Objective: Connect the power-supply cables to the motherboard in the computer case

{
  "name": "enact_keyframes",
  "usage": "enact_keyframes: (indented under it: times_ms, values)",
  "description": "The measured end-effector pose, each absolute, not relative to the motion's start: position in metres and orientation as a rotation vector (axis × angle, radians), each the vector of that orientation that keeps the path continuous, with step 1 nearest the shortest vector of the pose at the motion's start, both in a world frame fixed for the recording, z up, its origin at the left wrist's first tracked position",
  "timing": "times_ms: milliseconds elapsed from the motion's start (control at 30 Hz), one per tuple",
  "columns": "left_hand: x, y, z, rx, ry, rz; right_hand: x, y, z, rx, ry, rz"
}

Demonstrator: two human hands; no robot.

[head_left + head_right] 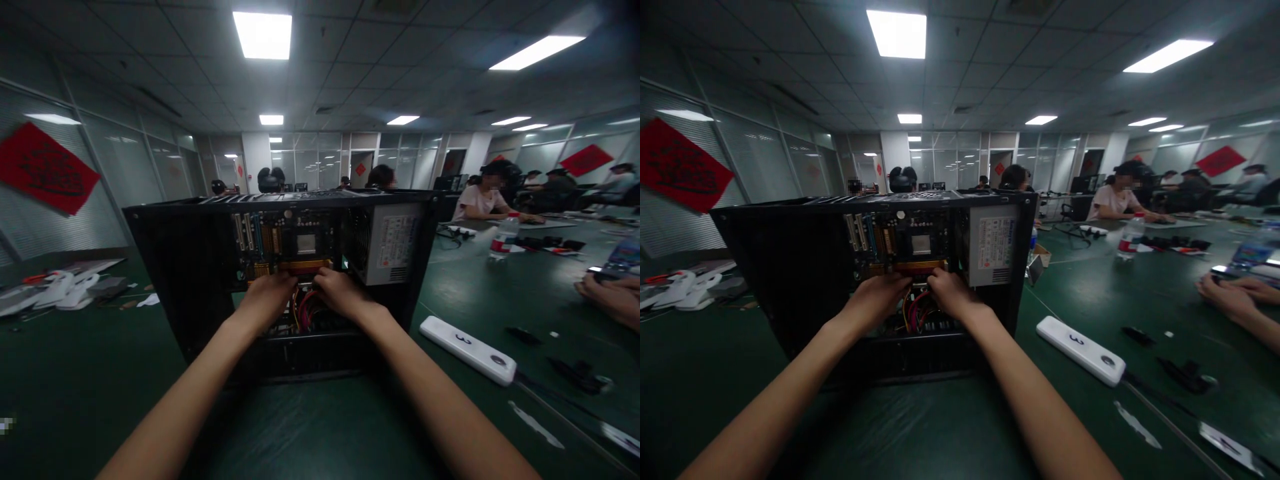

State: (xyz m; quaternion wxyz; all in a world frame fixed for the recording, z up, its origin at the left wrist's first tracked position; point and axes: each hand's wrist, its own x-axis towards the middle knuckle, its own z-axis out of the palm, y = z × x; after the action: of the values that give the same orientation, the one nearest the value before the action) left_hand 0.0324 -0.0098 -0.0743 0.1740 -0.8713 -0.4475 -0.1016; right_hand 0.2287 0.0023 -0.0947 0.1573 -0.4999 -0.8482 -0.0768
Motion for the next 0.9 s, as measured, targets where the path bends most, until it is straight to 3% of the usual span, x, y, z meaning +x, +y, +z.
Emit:
enact_keyframes:
  times_ms: [233, 900]
  values:
    - [0.046, 0.012, -0.078, -2.501, -1.309, -0.026, 0.234, 0.009, -0.100, -1.429, -2.443, -0.220]
    - [0.055, 0.004, -0.078, -2.441, -1.361, 0.030, 0.232, 0.013, -0.105, -1.294, -2.428, -0.172]
